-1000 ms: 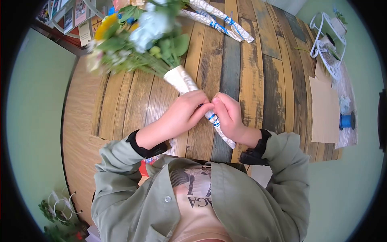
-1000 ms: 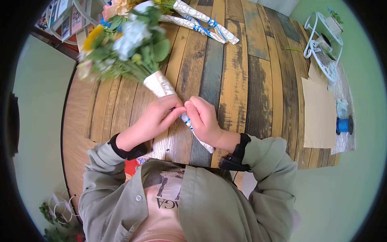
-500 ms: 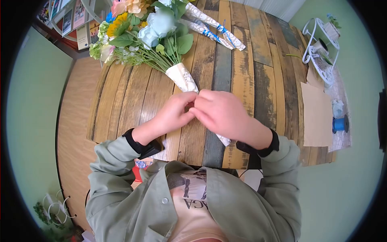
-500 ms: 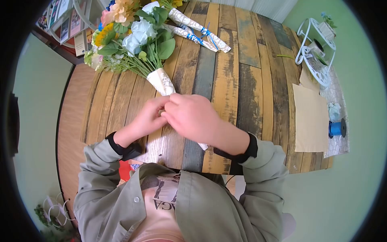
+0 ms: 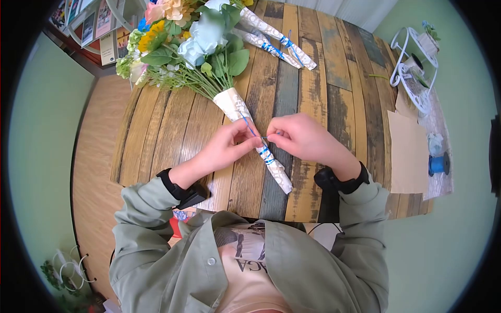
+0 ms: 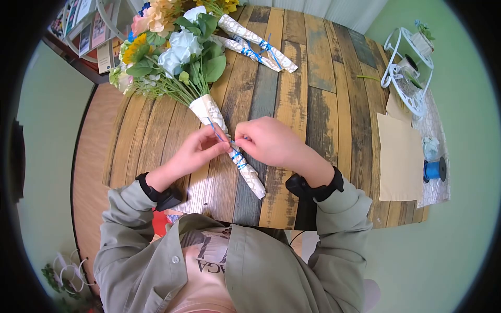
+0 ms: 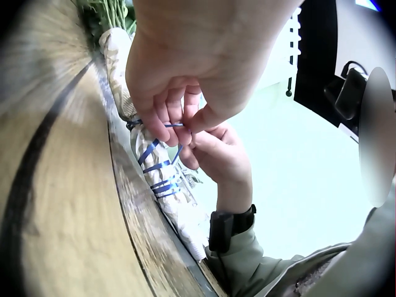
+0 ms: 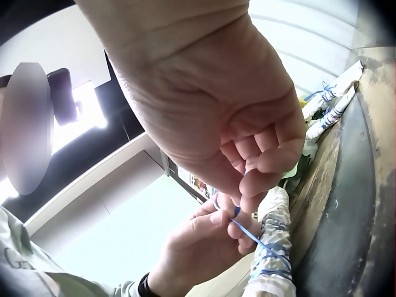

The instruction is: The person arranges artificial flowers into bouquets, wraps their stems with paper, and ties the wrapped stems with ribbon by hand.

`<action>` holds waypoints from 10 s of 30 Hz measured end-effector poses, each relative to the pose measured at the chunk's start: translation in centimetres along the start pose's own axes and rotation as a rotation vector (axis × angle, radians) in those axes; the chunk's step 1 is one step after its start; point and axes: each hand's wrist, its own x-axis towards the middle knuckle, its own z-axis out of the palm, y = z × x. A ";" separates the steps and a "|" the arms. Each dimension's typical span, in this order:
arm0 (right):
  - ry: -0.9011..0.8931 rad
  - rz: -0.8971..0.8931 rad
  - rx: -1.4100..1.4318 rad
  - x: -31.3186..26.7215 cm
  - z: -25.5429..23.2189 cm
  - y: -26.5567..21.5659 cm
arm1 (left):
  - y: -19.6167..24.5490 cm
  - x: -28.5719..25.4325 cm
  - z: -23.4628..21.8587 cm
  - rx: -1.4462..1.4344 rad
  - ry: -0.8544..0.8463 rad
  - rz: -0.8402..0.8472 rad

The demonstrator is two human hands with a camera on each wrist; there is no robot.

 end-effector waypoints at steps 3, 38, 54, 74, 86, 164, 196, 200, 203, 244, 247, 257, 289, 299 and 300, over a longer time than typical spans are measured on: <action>0.045 -0.099 -0.248 -0.5 0.5 -1.0 | 0.3 0.2 0.1 -0.059 0.020 -0.071; -0.230 0.002 0.605 1.0 1.7 2.3 | 4.6 -1.2 0.6 1.489 0.067 0.714; -0.217 0.014 0.691 0.9 2.2 2.0 | 4.0 -1.7 -0.1 1.454 0.070 0.763; -0.069 -0.216 0.069 0.9 1.2 2.5 | 4.6 -3.6 -0.3 1.399 -0.145 0.645; -0.287 -0.113 0.918 1.2 2.9 3.3 | 2.8 -3.7 -1.2 0.216 -0.243 -0.090; -0.437 -0.038 0.723 0.6 5.3 3.5 | 2.1 -3.2 0.5 0.536 0.046 0.100; -0.171 -0.003 0.738 0.4 3.7 1.1 | 0.1 -1.9 0.2 0.249 0.067 -0.097; 0.070 0.210 1.157 0.2 5.6 0.4 | 0.8 -1.8 0.1 0.365 0.055 -0.111; 0.152 0.281 1.288 0.0 5.9 -0.2 | 1.8 -1.6 0.2 0.399 0.055 -0.145; 0.199 -0.134 0.142 -0.2 4.1 -0.2 | 0.8 -1.5 -0.6 0.086 0.001 -0.229; 0.215 -0.263 0.220 0.3 4.4 1.0 | 1.4 -1.5 -0.4 0.095 -0.013 -0.269; -0.001 -0.264 -0.102 0.1 2.2 3.4 | 0.9 -2.3 -0.4 0.087 -0.034 -0.214; 0.098 -0.012 0.174 0.6 3.1 -0.2 | 2.4 -0.8 -0.1 0.505 -0.030 -0.004; -0.004 -0.091 -0.235 -0.4 3.5 0.7 | 1.5 -0.9 -0.7 0.361 -0.064 -0.146; 0.002 -0.108 -0.281 -0.4 3.5 0.4 | 1.3 -0.9 -0.6 0.309 -0.030 -0.121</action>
